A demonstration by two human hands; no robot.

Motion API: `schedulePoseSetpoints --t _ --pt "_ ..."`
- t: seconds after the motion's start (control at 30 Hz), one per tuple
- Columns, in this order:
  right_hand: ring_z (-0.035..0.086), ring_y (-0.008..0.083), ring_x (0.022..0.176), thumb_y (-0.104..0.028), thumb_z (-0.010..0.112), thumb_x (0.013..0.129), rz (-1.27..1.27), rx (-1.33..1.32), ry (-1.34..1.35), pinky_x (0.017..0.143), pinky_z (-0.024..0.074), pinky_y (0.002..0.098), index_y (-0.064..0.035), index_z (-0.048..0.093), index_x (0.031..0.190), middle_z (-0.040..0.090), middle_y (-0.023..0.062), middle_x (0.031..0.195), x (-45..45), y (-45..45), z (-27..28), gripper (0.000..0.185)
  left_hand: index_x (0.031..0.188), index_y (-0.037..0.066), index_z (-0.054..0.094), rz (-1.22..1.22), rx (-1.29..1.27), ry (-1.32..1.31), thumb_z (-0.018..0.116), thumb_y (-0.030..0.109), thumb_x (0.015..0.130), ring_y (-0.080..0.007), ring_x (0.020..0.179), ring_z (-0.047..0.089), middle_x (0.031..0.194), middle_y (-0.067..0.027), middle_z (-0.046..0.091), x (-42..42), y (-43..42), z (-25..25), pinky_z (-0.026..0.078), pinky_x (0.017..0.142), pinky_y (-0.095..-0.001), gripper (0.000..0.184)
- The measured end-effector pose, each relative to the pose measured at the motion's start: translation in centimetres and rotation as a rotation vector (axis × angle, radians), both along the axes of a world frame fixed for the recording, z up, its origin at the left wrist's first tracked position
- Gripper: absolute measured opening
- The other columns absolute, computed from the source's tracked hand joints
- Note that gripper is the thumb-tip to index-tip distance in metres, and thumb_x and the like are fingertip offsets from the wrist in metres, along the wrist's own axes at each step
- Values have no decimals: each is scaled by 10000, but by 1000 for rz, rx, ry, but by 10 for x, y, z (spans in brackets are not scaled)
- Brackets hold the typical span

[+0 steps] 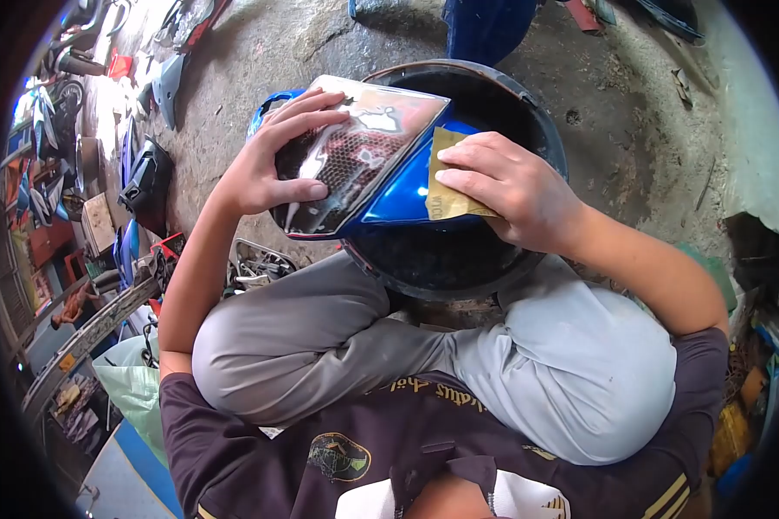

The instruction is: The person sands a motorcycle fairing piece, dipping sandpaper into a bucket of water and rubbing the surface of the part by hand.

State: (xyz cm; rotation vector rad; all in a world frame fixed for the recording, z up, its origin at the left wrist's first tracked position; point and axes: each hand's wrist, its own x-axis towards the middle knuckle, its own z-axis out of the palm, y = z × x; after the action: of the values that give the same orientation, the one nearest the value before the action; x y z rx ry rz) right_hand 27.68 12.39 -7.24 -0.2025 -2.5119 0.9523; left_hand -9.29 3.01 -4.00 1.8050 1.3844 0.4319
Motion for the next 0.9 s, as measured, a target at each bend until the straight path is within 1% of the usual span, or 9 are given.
schedulePoseSetpoints --t 0.13,0.2,0.3,0.33,0.43,0.47,0.6,0.7,0.9 --pt "685 308 1173 -107 724 863 188 31 -20 1002 577 428 -39 738 1146 723 115 1260 -12 -16 15 291 1448 81 672 -13 20 131 812 513 837 -411 1546 455 1610 -170 553 12 1 16 317 1278 -548 761" --pt "688 340 1179 -41 771 800 181 -9 -55 1016 579 454 -36 724 1155 721 125 1270 -14 -8 12 359 1341 45 669 15 0 134 775 477 909 -409 1462 525 1513 -180 585 21 3 27 388 1216 -530 620" --pt "676 369 1194 68 806 712 23 -120 -102 1022 566 465 -41 713 1148 710 133 1281 -14 7 -1 459 1347 32 642 140 -99 198 751 530 929 -414 1499 491 1566 -201 555 35 2 26 363 1240 -529 659" --pt "672 375 1194 63 804 718 17 -120 -104 1019 565 469 -45 712 1148 708 135 1279 -15 3 1 453 1312 35 622 115 22 296 773 527 929 -423 1459 516 1523 -206 569 39 -3 20 387 1209 -523 642" --pt "662 387 1170 58 786 749 60 -108 -21 1002 562 482 -57 709 1134 707 137 1280 -27 -27 13 409 1312 41 619 126 50 221 787 529 919 -431 1455 518 1513 -209 572 31 -4 14 391 1208 -509 649" --pt "652 350 1174 -33 783 779 63 -60 -9 985 556 469 -56 712 1136 704 131 1268 -31 -28 15 365 1301 43 624 143 41 169 798 523 910 -438 1449 521 1512 -217 571 29 -5 10 392 1207 -508 643" --pt "669 353 1135 -75 781 801 -85 -138 -62 1012 535 468 -52 719 1133 722 134 1221 -36 11 -12 339 1296 43 631 153 56 159 812 499 901 -431 1447 525 1509 -217 575 26 -5 8 390 1212 -509 630" --pt "665 358 1125 -76 812 777 5 2 11 1008 541 467 -61 719 1133 716 127 1240 -39 -11 3 369 1302 41 631 184 29 96 821 467 899 -418 1452 525 1514 -212 577 23 -6 7 385 1218 -501 617" --pt "655 336 1165 -130 852 758 86 -12 40 1012 560 460 -59 720 1172 689 121 1291 -36 -5 1 441 1292 35 650 219 21 81 813 412 925 -397 1468 521 1513 -200 596 24 -7 8 370 1236 -485 551"
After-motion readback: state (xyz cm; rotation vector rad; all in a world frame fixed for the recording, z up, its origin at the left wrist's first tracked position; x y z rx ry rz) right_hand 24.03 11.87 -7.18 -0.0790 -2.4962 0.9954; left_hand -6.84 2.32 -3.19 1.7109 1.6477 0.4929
